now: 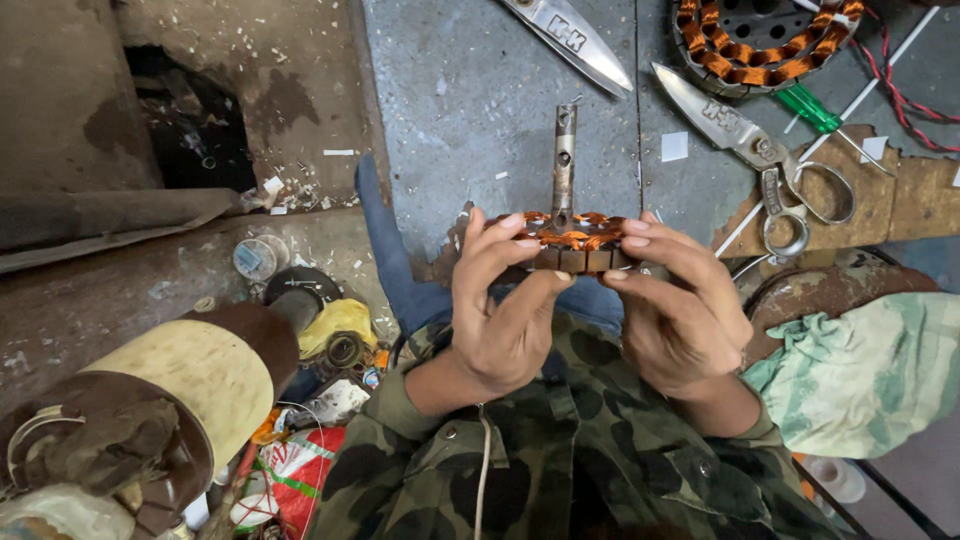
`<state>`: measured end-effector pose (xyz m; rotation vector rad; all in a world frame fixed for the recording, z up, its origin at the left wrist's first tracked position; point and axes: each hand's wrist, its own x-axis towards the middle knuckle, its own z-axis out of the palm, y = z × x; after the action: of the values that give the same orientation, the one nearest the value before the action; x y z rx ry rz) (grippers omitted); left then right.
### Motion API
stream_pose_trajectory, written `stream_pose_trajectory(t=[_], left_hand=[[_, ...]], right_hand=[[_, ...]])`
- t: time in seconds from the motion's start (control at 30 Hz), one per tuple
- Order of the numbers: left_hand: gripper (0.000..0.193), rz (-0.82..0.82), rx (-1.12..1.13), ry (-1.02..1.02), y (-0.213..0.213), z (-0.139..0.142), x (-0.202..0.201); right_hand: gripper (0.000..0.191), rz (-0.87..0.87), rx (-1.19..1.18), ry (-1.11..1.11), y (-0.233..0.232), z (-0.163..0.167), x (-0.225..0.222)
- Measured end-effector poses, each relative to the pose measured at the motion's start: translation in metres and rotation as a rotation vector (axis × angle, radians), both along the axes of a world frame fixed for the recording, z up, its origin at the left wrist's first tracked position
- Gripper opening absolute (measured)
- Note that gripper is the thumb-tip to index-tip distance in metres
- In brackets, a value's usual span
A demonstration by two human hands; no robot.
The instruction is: The person inserts white insulating spacers into the slots of a copper-wound motor stator, then uses a green-handled screwdriver to press them in. They also use scissors to trim a small piece of material and later light a match to briefly heat the stator's central shaft.
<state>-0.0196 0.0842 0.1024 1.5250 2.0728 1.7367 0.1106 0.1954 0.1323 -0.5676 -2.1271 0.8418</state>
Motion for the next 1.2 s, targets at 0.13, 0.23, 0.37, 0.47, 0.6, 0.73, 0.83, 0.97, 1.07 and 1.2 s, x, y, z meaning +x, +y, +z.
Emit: stream_pose_trajectory(t=[0.13,0.23,0.37,0.47,0.6,0.73,0.83,0.97,1.07,1.2], left_hand=[[0.021,0.028,0.023,0.019,0.001,-0.001,0.001],[0.026,0.009,0.011,0.063,0.001,0.001,0.001],[0.030,0.058,0.007,0.015,0.002,0.003,0.007],[0.032,0.080,0.009,0.012,0.003,0.002,0.009],[0.030,0.084,0.021,0.030,0.003,-0.003,0.010],[0.026,0.096,0.042,0.043,0.004,-0.009,0.011],[0.025,0.114,0.072,0.035,0.006,-0.015,0.014],[0.023,0.099,0.127,0.030,0.005,-0.025,0.014],[0.020,0.077,0.130,0.081,0.004,-0.032,0.013],[0.015,0.126,0.100,0.090,0.004,-0.031,0.015]], right_hand=[[0.020,0.007,-0.010,0.014,0.000,-0.002,0.000],[0.022,-0.012,-0.038,0.020,-0.001,-0.002,-0.001],[0.025,-0.010,-0.042,0.011,-0.001,-0.001,-0.001],[0.025,0.016,-0.034,-0.016,0.001,0.002,0.000],[0.026,0.029,-0.017,-0.031,0.002,0.004,-0.001],[0.026,0.025,0.006,0.001,0.000,0.001,-0.003],[0.026,0.029,0.032,-0.011,0.000,-0.003,0.000],[0.029,0.124,0.120,-0.072,0.008,-0.007,0.009],[0.030,0.247,0.197,-0.147,0.016,-0.003,0.014],[0.029,0.238,0.245,-0.149,0.019,-0.001,0.008]])
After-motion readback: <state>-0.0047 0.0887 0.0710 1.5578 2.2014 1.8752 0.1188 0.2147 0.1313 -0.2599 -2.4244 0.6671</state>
